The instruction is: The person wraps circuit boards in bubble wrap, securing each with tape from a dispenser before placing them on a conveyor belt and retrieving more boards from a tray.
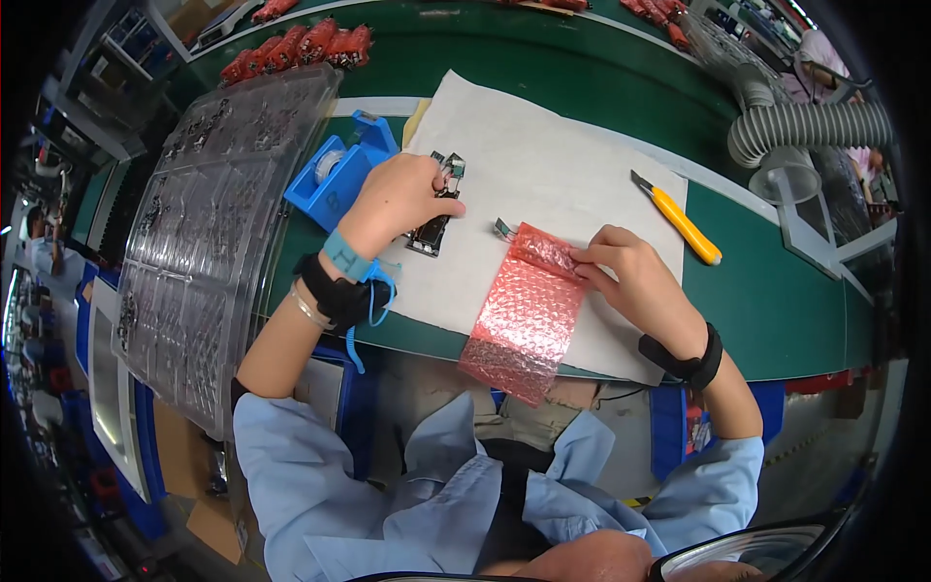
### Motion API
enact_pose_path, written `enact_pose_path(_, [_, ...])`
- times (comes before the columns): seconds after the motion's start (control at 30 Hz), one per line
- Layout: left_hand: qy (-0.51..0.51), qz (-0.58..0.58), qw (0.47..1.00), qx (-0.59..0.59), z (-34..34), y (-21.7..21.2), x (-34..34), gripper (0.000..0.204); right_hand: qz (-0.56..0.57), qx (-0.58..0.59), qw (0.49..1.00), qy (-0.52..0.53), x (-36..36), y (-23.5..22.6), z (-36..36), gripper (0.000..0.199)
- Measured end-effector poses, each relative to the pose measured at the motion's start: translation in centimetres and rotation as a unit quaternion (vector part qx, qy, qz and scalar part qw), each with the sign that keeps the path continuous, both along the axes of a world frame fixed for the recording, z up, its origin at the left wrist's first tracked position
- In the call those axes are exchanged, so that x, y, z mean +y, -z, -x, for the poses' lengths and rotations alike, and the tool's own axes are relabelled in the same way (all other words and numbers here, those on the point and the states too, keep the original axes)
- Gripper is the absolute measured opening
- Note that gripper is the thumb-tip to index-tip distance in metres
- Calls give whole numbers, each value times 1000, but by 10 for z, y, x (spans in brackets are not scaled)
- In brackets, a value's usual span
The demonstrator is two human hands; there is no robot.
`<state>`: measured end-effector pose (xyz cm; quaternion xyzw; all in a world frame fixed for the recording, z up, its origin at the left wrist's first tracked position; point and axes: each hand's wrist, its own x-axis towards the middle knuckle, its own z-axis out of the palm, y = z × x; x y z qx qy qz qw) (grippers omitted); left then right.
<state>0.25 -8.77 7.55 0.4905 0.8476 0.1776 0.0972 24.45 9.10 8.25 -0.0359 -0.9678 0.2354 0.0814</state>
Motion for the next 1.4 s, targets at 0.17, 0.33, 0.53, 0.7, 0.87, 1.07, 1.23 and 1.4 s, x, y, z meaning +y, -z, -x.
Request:
enact_pose_path(0.17, [-12,36,994,106,-5,6,16,36,-15,22,1000,5,-2,4,-6,23])
enact_pose_path(0.33, [32,96,995,-15,12,3,25,37,-22,49,999,-2,-2,7,-11,22])
enact_pose_path(0.53, [23,18,989,-143,14,-12,9,33,0,47,999,6,-6,5,-17,25])
enact_pose_path(0.7, [28,-57,969,-237,10,-23,0,26,0,49,999,1,-5,6,-18,29])
enact_pose_path(0.87, [-16,-192,872,-449,-7,-22,10,17,0,47,999,2,-4,7,-18,30])
enact_pose_path(1.07, [53,-282,774,-564,-8,-23,19,31,-23,47,999,7,-5,9,-19,30])
enact_pose_path(1.23, [43,-339,790,-509,-42,-20,48,50,-7,72,997,7,0,12,-16,28])
enact_pose_path(1.4, [16,-287,905,-314,-69,-8,58,62,8,104,994,-25,7,21,-15,28])
